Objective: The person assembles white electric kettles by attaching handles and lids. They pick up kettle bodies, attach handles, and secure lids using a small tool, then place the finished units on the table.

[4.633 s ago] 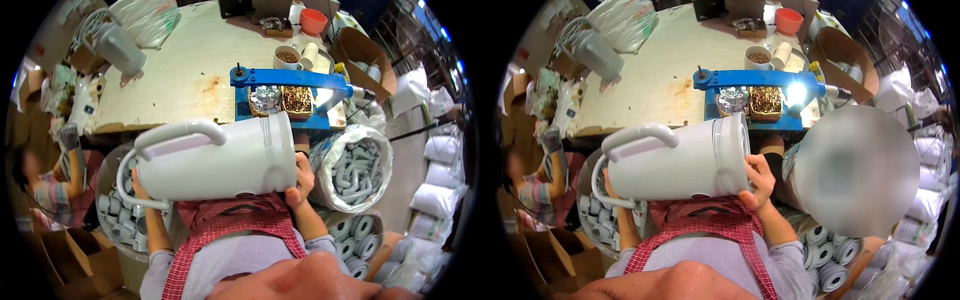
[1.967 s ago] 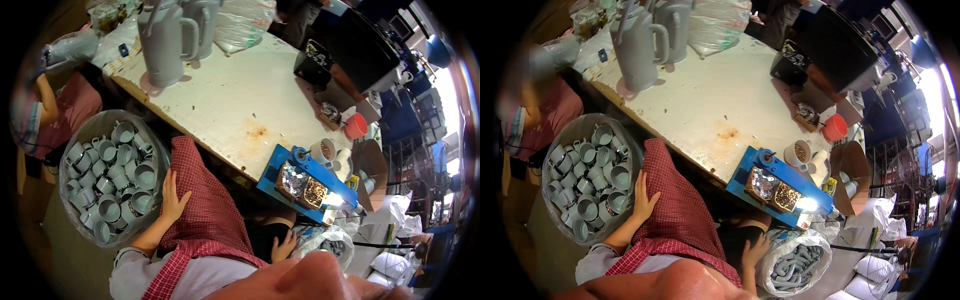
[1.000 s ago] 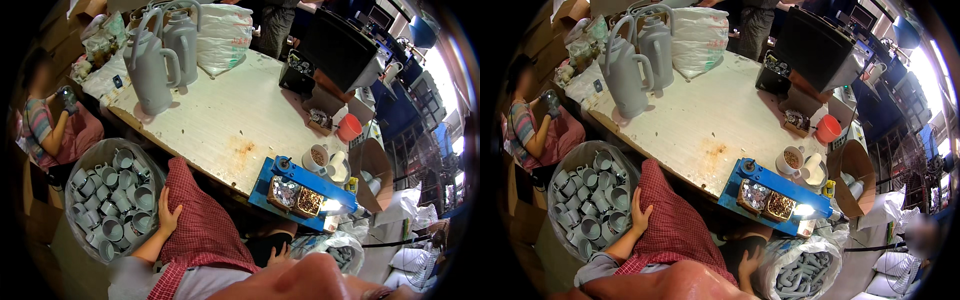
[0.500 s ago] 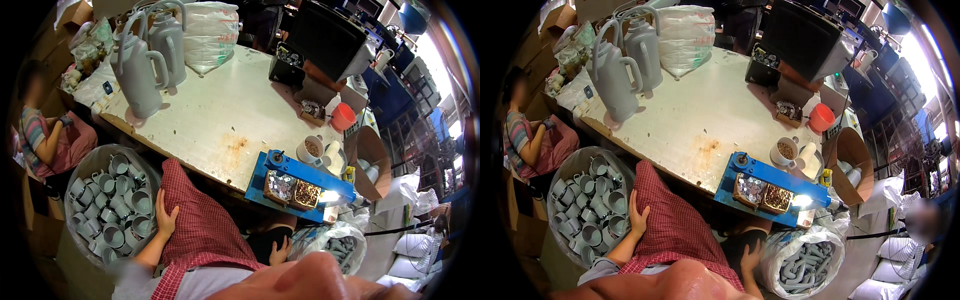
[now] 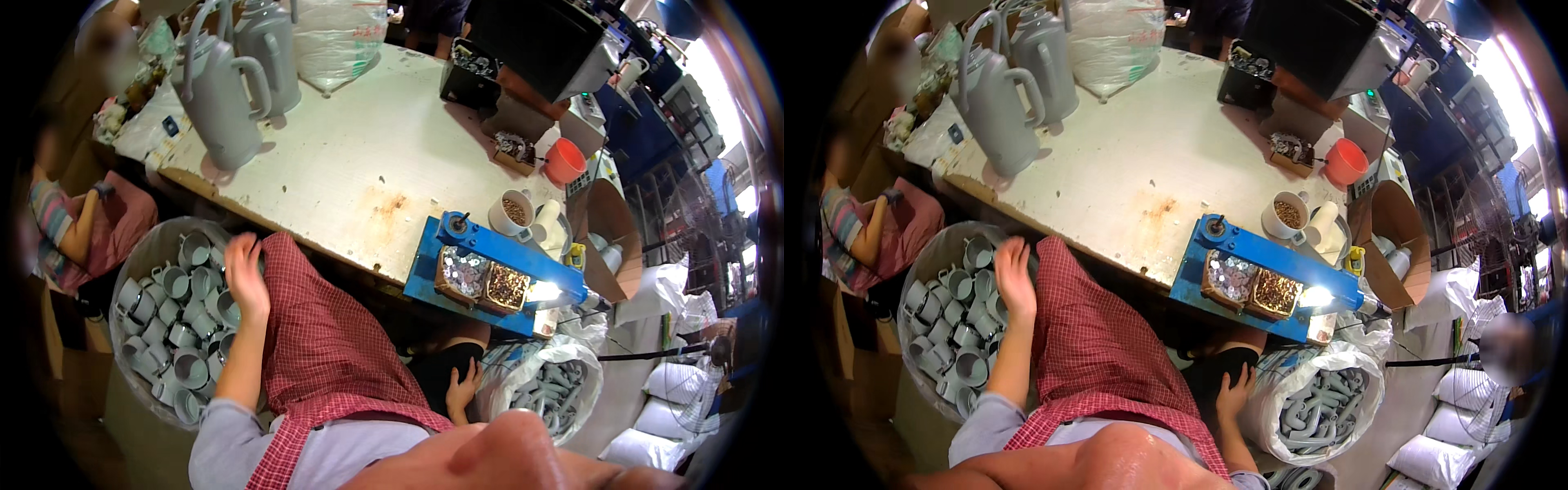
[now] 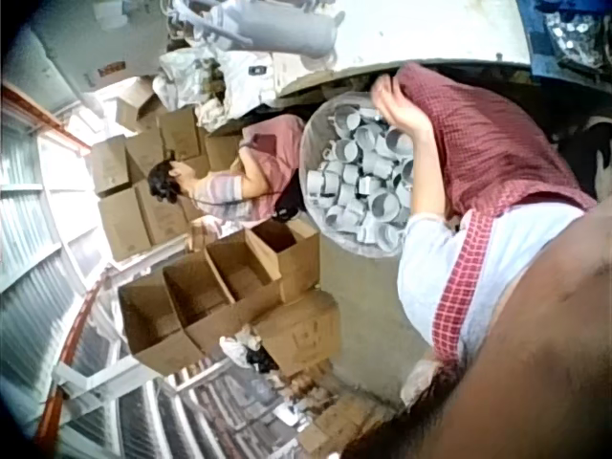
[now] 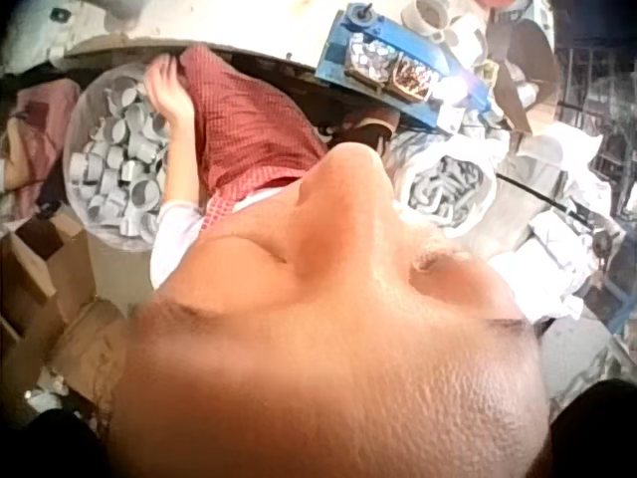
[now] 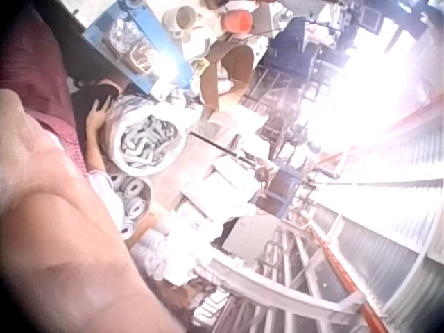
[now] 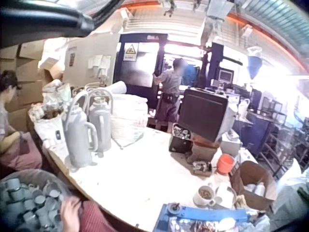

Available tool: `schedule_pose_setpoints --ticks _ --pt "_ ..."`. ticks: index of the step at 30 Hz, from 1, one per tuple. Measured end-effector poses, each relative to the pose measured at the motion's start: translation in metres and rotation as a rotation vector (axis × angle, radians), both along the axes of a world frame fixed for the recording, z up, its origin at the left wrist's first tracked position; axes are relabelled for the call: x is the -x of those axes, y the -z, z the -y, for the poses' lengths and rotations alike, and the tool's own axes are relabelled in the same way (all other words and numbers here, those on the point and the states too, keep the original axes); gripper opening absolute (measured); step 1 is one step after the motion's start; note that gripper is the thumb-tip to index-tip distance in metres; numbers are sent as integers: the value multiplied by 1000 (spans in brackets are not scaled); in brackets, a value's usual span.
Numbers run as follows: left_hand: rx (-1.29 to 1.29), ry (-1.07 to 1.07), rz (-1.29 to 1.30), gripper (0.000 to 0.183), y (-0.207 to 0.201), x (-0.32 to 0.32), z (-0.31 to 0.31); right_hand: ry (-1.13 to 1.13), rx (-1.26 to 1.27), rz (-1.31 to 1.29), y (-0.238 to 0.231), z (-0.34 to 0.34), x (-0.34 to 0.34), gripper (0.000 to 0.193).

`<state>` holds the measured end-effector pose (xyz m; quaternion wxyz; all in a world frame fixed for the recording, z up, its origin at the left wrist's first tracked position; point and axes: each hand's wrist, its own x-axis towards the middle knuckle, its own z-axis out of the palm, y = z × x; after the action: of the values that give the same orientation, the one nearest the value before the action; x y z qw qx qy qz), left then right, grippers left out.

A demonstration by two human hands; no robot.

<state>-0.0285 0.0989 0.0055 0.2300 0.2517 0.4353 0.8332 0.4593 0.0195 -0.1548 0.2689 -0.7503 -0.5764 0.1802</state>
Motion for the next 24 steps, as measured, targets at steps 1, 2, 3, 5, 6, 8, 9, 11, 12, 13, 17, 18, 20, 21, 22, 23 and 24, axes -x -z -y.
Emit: schedule_pose_setpoints --ticks 1,2,3,5,6,8,9,11,12,13,17,18,20,21,22,23,24 --pt "-291 310 151 34 -35 -6 -19 9 -1 -3 -2 0 0 57" --pt "-466 537 221 35 -81 -28 -31 3 4 -7 -3 1 1 57" --pt "-553 648 232 37 -131 -59 -36 -5 6 -11 -3 1 1 56" --pt "-933 943 169 52 -197 -109 -43 -23 4 26 9 3 -6 55" --pt "-926 1069 71 37 -228 -123 -36 -39 1 33 12 1 0 55" --pt "-1001 1170 -57 39 -260 -146 -19 -100 -4 50 6 -6 11 55" --pt "-1075 1307 -14 40 -272 -173 -31 -3 -22 59 2 8 2 55" --pt "-1153 1408 36 43 -276 -198 -37 28 -21 78 3 17 -7 56" --pt "-1175 1410 41 45 -275 -204 -34 3 -21 85 5 15 -11 56" --pt "-1197 1415 51 47 -275 -210 -33 -11 -22 93 7 15 -16 57" --pt "-1246 1365 37 55 -275 -215 -30 -109 -27 85 24 9 -22 59" --pt "-1264 1370 53 57 -276 -218 -33 -104 -34 79 27 10 -21 59" --pt "-1336 1357 75 61 -279 -227 -38 -82 -39 95 34 14 -25 59" --pt "-1433 1302 79 64 -281 -230 -39 -92 -40 102 36 11 -24 59" --pt "-1639 1219 100 66 -288 -243 -47 -84 -46 113 36 13 -27 59" --pt "-1781 1179 117 68 -287 -252 -53 -78 -49 128 39 12 -27 59" --pt "-1764 1236 95 71 -285 -254 -51 -72 -53 136 40 12 -27 59"
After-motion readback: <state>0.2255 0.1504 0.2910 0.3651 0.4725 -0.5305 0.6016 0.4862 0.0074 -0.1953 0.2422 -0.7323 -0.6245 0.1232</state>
